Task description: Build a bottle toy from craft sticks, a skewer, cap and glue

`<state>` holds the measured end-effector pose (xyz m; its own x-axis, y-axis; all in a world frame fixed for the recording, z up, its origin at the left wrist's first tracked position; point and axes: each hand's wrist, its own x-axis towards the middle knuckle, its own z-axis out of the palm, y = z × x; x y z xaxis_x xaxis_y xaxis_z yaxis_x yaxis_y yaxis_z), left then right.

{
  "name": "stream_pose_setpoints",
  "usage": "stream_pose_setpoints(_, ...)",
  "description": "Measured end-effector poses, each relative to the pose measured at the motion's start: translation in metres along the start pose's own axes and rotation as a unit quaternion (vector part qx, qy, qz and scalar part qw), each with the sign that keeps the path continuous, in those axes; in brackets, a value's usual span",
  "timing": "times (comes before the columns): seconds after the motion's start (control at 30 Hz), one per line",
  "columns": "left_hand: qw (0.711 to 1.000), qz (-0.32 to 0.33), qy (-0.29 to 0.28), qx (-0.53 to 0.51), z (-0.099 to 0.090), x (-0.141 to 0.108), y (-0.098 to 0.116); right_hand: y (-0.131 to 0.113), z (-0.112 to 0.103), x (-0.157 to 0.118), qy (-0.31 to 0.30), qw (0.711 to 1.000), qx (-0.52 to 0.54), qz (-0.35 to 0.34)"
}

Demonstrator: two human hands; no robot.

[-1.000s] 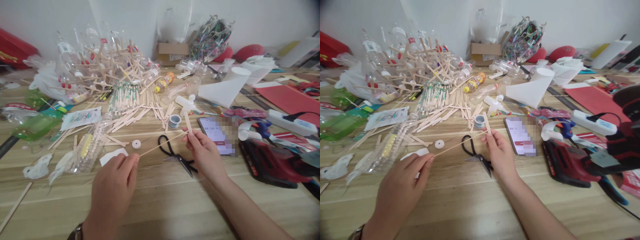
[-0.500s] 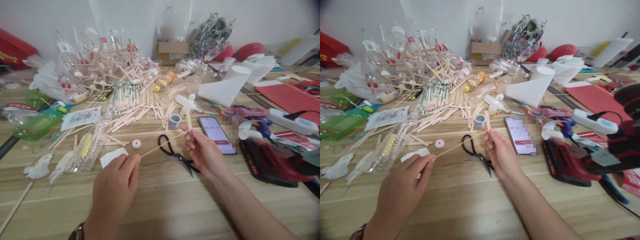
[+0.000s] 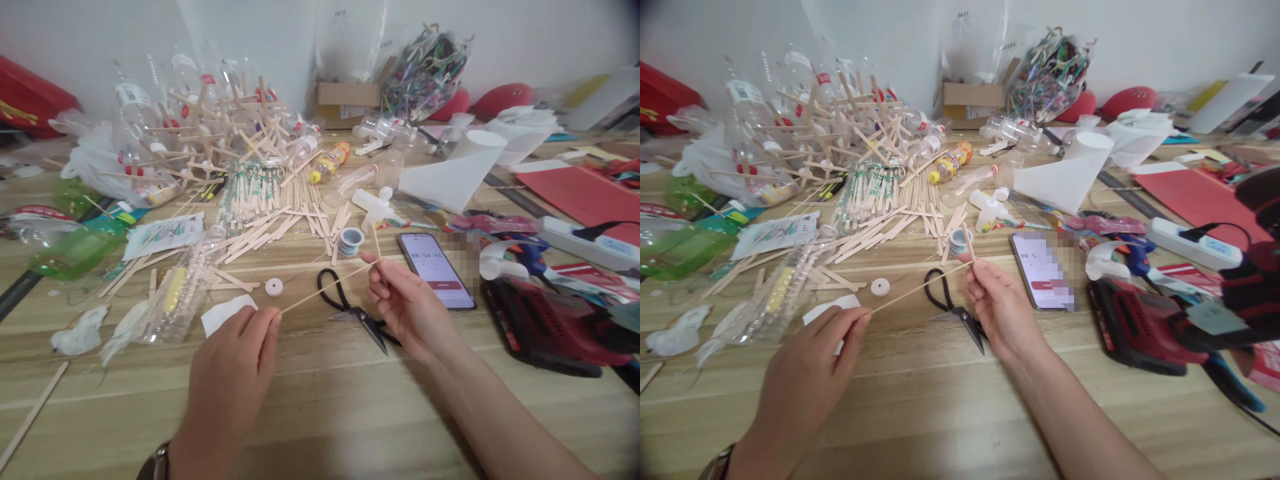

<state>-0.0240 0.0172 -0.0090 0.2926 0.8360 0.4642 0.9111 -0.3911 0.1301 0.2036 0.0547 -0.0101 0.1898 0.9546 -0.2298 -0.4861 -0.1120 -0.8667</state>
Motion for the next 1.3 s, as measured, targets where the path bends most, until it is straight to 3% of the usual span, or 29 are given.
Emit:
stream_pose_setpoints(0.3,0.995,0.076,0.036,-0.056,-0.005,-0.001,0.006,0.028,0.012,-0.032,-0.146,0.983,-0.07,0.091)
stream_pose_setpoints(0.67,0.99,0.063,0.02,-0.128,-0.007,-0.007,0.013,0.03,0.01,-0.043,-0.221,0.972,-0.064,0.057)
stream_pose_setpoints(0.83,0.989,0.057,0.021,-0.135,-0.002,-0.008,0.015,0.029,0.012,-0.043,-0.186,0.979,-0.07,0.053)
stream_pose_setpoints(0.93,0.991,0.054,0.022,-0.119,-0.002,-0.007,0.014,0.015,0.012,-0.033,-0.132,0.989,-0.004,0.069)
stream_pose_setpoints(1.03,0.996,0.025,0.013,-0.084,0.001,-0.005,0.01,-0.007,0.009,-0.019,-0.041,0.996,0.085,-0.004)
stream_pose_setpoints(1.1,0.999,0.003,-0.029,-0.044,0.006,-0.002,0.008,-0.015,0.007,-0.014,-0.006,0.995,0.088,-0.047)
stream_pose_setpoints(1.2,0.994,0.003,-0.106,0.008,0.018,0.001,0.006,-0.008,0.009,-0.016,-0.045,0.998,0.017,0.04)
stream_pose_setpoints(1.3,0.997,0.008,-0.071,-0.022,0.023,0.001,0.008,0.011,0.014,-0.027,-0.115,0.986,-0.037,0.111)
